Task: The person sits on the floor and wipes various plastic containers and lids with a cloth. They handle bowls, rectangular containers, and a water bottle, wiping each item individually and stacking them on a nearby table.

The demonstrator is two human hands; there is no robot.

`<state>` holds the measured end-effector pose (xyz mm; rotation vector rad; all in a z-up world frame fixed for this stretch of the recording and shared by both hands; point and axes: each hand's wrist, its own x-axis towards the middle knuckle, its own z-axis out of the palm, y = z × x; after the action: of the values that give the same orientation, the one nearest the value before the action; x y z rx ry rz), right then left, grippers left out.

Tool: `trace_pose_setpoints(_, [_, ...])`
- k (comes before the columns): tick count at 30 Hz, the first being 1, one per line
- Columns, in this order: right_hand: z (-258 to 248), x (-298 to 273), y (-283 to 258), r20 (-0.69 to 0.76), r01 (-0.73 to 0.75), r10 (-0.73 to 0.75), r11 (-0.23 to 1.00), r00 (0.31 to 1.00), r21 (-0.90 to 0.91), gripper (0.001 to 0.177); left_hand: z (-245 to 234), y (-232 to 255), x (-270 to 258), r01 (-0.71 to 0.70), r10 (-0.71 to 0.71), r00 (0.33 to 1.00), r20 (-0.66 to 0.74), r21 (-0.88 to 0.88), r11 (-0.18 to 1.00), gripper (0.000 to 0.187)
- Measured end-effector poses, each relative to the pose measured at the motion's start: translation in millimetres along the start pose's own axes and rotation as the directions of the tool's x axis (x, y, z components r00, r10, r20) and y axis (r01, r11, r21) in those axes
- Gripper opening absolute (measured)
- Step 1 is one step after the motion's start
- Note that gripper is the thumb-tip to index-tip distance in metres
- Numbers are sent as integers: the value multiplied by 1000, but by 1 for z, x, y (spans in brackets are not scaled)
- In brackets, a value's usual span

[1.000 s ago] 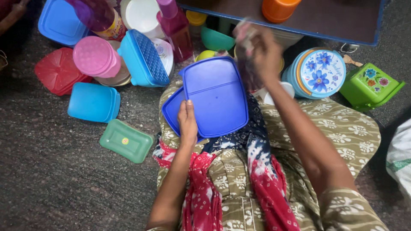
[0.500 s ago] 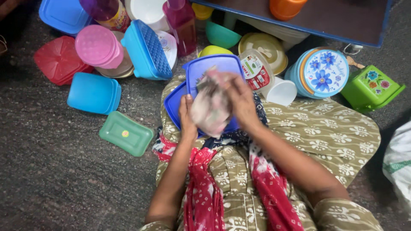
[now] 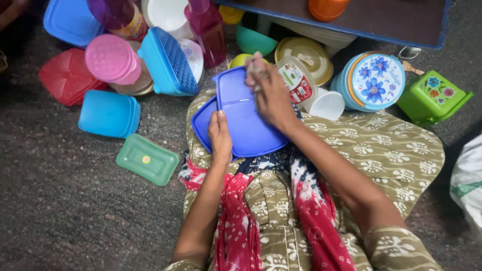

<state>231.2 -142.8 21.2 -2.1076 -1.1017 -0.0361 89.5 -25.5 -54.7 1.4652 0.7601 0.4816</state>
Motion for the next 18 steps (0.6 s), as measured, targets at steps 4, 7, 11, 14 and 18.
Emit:
trace_pose_setpoints(4, [14, -12, -23, 143, 292, -287, 956, 947, -9, 47, -3, -2, 5, 81, -81, 997, 1, -34, 996, 34])
trace_pose_setpoints(7, [7, 9, -7, 20, 35, -34, 998, 999, -43, 50, -3, -1, 3, 97, -95, 995, 21, -106, 990, 33])
trace_pose_setpoints(11, [28, 9, -12, 92, 280, -276, 959, 957, -40, 60, 0, 7, 2, -51, 58, 997, 56, -124, 991, 29])
trace_pose_setpoints(14, [38, 13, -12, 54, 351, -350, 936, 935, -17, 48, -4, 8, 3, 35, -29, 998, 60, -112, 993, 28])
trace_pose_setpoints(18, [32, 19, -5, -119, 3, -6, 1000, 993, -21, 51, 0, -4, 1, 37, -38, 999, 15, 69, 997, 32])
